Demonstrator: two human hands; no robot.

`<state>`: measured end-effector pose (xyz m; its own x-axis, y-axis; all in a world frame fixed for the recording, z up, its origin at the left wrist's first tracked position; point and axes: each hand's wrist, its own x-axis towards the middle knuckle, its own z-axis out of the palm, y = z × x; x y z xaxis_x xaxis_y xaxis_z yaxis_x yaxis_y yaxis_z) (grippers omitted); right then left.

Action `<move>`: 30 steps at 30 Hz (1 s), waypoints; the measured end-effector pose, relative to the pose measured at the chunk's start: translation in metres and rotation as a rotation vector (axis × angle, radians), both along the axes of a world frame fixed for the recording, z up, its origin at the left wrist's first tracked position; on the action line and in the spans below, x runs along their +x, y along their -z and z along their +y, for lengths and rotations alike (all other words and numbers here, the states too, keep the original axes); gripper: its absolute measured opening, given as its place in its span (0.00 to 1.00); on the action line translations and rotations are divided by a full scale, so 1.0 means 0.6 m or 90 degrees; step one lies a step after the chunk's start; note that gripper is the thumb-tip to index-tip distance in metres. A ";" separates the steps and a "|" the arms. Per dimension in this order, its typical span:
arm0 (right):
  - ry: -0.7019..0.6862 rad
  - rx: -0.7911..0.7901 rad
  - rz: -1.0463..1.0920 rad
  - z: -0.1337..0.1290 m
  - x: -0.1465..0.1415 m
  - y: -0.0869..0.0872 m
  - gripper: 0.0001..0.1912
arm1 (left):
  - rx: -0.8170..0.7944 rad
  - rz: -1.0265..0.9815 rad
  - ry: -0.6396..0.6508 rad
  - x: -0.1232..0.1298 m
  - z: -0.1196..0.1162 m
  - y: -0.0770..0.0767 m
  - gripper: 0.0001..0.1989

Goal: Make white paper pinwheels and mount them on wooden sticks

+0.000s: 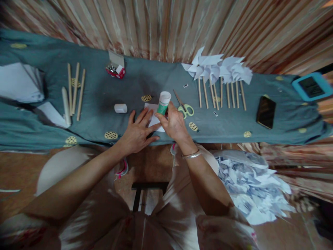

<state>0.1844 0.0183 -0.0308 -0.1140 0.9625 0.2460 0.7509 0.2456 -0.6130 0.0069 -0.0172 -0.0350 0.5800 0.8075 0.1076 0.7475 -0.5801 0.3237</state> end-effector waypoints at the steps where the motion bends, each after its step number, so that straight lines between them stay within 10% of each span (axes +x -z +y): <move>1: 0.003 -0.002 0.001 0.001 -0.001 -0.001 0.22 | -0.001 0.000 0.001 0.000 0.000 0.000 0.25; 30: -0.035 -0.062 0.027 -0.008 -0.009 -0.005 0.26 | -0.010 -0.016 -0.006 0.001 -0.001 -0.004 0.23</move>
